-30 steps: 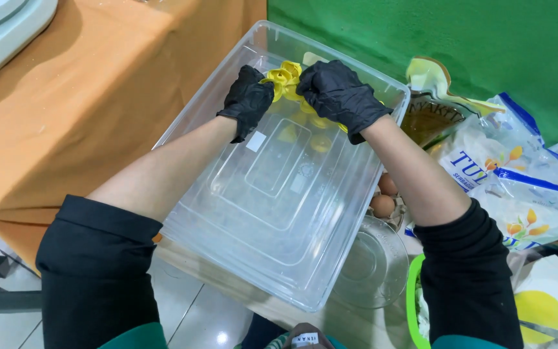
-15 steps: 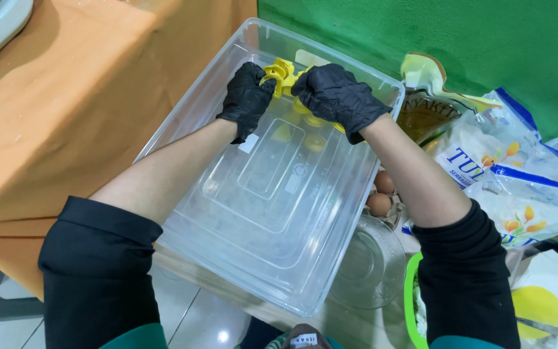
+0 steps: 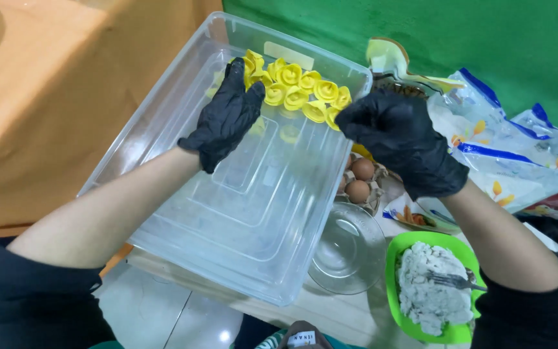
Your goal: Filling and folding individual pieces of dough to create shaped pastries
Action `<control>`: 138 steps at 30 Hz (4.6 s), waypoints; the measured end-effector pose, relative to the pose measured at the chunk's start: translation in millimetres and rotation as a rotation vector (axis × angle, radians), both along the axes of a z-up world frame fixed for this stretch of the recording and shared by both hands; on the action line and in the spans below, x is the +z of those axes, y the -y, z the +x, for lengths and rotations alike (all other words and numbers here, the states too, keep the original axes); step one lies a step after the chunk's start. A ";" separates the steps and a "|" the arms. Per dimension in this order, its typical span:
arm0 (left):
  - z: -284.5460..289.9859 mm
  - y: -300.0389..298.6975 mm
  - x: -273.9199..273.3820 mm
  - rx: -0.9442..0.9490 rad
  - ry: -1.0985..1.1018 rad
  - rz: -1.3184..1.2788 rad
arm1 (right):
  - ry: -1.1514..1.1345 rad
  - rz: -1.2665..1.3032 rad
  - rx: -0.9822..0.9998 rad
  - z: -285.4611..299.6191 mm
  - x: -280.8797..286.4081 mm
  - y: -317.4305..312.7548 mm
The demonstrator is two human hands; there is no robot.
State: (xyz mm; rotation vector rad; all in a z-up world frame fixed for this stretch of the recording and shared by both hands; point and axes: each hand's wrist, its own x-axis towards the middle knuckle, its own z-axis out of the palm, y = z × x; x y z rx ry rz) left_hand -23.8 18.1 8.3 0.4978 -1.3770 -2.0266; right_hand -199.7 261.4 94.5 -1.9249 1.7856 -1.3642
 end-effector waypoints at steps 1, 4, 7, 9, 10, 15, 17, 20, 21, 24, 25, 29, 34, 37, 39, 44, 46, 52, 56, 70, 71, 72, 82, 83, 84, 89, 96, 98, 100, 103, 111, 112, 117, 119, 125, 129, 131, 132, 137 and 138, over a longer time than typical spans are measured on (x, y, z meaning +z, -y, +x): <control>12.0 -25.7 25.6 0.014 0.270 -0.340 | -0.109 0.077 -0.127 2.6 -0.6 -20.8; 41.0 -103.9 81.5 -0.073 0.505 -0.660 | -0.189 0.181 -0.281 10.5 -17.6 -78.5; 58.9 -168.6 98.5 -0.215 0.272 -0.865 | -0.212 0.199 -0.302 16.3 -45.1 -130.0; 63.2 -203.1 81.6 -0.264 0.053 -1.079 | -0.267 0.196 -0.306 20.8 -67.6 -158.5; 60.6 -219.4 65.7 -0.211 0.068 -1.323 | -0.339 0.126 -0.253 21.2 -79.3 -170.6; 63.7 -282.2 26.9 -0.317 0.035 -1.651 | -0.399 0.256 -0.225 34.1 -93.8 -218.9; 61.8 -305.4 51.1 -0.102 0.152 -1.997 | -0.391 0.245 -0.340 28.3 -108.7 -240.2; 58.1 -334.5 44.5 0.008 0.190 -2.024 | -0.343 0.159 -0.410 1.6 -151.7 -290.8; 55.0 -339.7 31.0 -0.002 0.180 -2.016 | -0.343 0.170 -0.419 0.8 -150.8 -302.4; 44.6 -351.8 -1.1 -0.064 0.177 -1.944 | -0.041 0.134 -0.561 -9.5 -162.8 -339.8; 39.0 -355.5 -5.5 -0.157 0.097 -1.827 | 0.297 0.057 -0.462 -19.3 -174.2 -357.6; 16.8 -361.7 -56.0 -0.258 -0.004 -1.764 | 0.483 0.188 -0.639 23.0 -68.0 -354.9; -18.9 -370.8 -77.5 -0.363 -0.045 -1.504 | 0.387 -0.103 -0.703 3.0 -70.5 -396.3; -26.8 -373.9 -72.7 -0.269 -0.162 -1.346 | 0.125 -0.196 -0.818 -26.6 -81.4 -408.2; -27.6 -380.5 -74.7 -0.284 -0.217 -1.235 | -0.027 -0.167 -0.882 -56.9 -122.0 -425.2; -35.0 -403.6 -105.3 -0.070 -0.179 -1.136 | -0.373 0.449 -1.130 -80.1 -222.4 -456.1; -32.9 -412.0 -102.1 -0.089 -0.197 -1.118 | -0.485 0.460 -1.141 -75.2 -233.6 -458.9; -32.8 -424.2 -93.7 -0.152 -0.231 -1.065 | -0.716 0.332 -1.216 -82.5 -258.9 -476.5; -30.9 -422.7 -84.0 -0.216 -0.231 -1.012 | -0.738 0.269 -1.229 -58.3 -217.3 -466.7; -46.0 -415.0 -86.3 -0.673 -0.242 0.026 | 0.362 0.148 -0.983 32.2 -33.8 -438.7; -46.0 -412.9 -89.5 -0.812 -0.264 0.014 | 0.458 0.190 -0.885 34.5 -28.5 -435.5; -47.7 -413.0 -89.3 -0.805 -0.263 0.013 | 0.458 0.191 -0.878 31.8 -34.2 -421.1; -54.2 -411.0 -123.1 -0.384 -0.140 0.468 | 0.746 0.102 -0.533 25.4 -76.3 -298.7; -58.3 -406.0 -139.9 -0.277 -0.168 0.415 | 0.738 0.109 -0.483 27.2 -73.1 -294.1; -55.0 -404.5 -136.5 -0.265 -0.167 0.413 | 0.740 0.113 -0.472 27.4 -72.5 -292.5; -37.3 -401.4 -111.3 -0.144 -0.107 -0.013 | 0.714 0.169 -0.478 19.2 -81.9 -301.2; -31.9 -412.9 -104.8 -0.034 -0.020 0.001 | 0.355 -0.056 -0.645 30.6 -96.0 -292.0; -29.1 -411.9 -94.8 -0.083 0.024 0.037 | 0.317 -0.103 -0.523 38.4 -107.0 -285.4; -33.0 -412.2 -106.7 -0.155 -0.024 0.212 | 0.324 -0.101 -0.522 43.2 -118.8 -280.1; -37.1 -410.2 -112.5 -0.246 -0.082 0.417 | 0.327 -0.079 -0.523 40.4 -125.5 -279.9; -38.2 -395.3 -109.7 -0.339 -0.128 0.644 | 0.341 -0.085 -0.496 37.5 -127.3 -279.7; -37.3 -394.0 -108.0 -0.341 -0.097 0.531 | 0.378 -0.097 -0.477 35.7 -131.4 -280.7; -44.4 -404.2 -149.8 -0.264 -0.035 0.387 | 0.441 -0.120 -0.460 36.9 -133.3 -281.9; -43.2 -407.3 -145.1 -0.224 0.004 0.393 | 0.469 -0.073 -0.415 37.9 -133.2 -280.8; -42.9 -394.3 -119.2 -0.303 -0.016 0.422 | 0.542 0.009 -0.361 33.1 -130.5 -284.2; -41.9 -398.6 -127.2 -0.288 -0.034 0.406 | 0.516 0.037 -0.331 31.5 -134.0 -284.8; -41.0 -401.9 -133.4 -0.266 -0.059 0.381 | 0.497 0.064 -0.345 31.7 -134.4 -285.1; -40.9 -403.0 -135.1 -0.267 -0.060 0.382 | 0.496 0.064 -0.346 34.0 -129.4 -283.6; -36.6 -400.3 -121.1 -0.191 -0.134 0.284 | 0.722 0.088 -0.378 42.1 -111.7 -282.8; -36.1 -399.8 -115.8 -0.195 -0.135 0.285 | 0.721 0.087 -0.382 44.9 -111.0 -280.5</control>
